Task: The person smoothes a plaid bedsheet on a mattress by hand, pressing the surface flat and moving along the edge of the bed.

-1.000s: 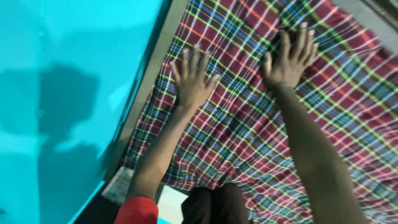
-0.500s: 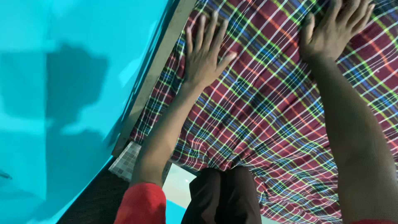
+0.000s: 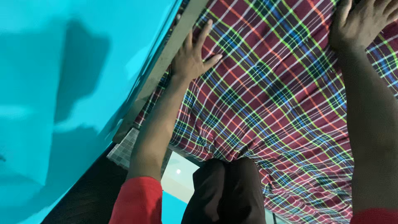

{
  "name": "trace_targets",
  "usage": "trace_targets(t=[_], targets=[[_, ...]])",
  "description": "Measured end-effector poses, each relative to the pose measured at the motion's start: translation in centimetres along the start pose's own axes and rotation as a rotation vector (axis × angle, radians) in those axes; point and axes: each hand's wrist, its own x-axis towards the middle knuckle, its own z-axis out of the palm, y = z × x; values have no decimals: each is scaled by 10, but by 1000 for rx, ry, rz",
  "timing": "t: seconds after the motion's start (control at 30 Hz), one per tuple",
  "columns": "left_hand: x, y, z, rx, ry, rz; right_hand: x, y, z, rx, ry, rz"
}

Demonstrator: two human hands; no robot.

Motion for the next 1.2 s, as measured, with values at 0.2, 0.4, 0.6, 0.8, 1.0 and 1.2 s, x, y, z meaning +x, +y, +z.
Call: trace_targets(t=[0.2,0.4,0.6,0.8,1.0,1.2], targets=[[1,-2,2,61,237,70,-4,4,6,-107,-76,109],[6,4,2,78,99,-4,-49,-126,-27,36,-109,204],[1,4,-6,45,188,26,-81,-260,-68,130,-270,-166],[2,16,-12,-53,62,-99,-66,-278,-75,112,-290,-239],[-30,57,-25,31,65,-179,-66,-275,-83,143,-255,-276],[-138,32,-23,-114,38,-218,-71,-265,-61,152,-263,-273]])
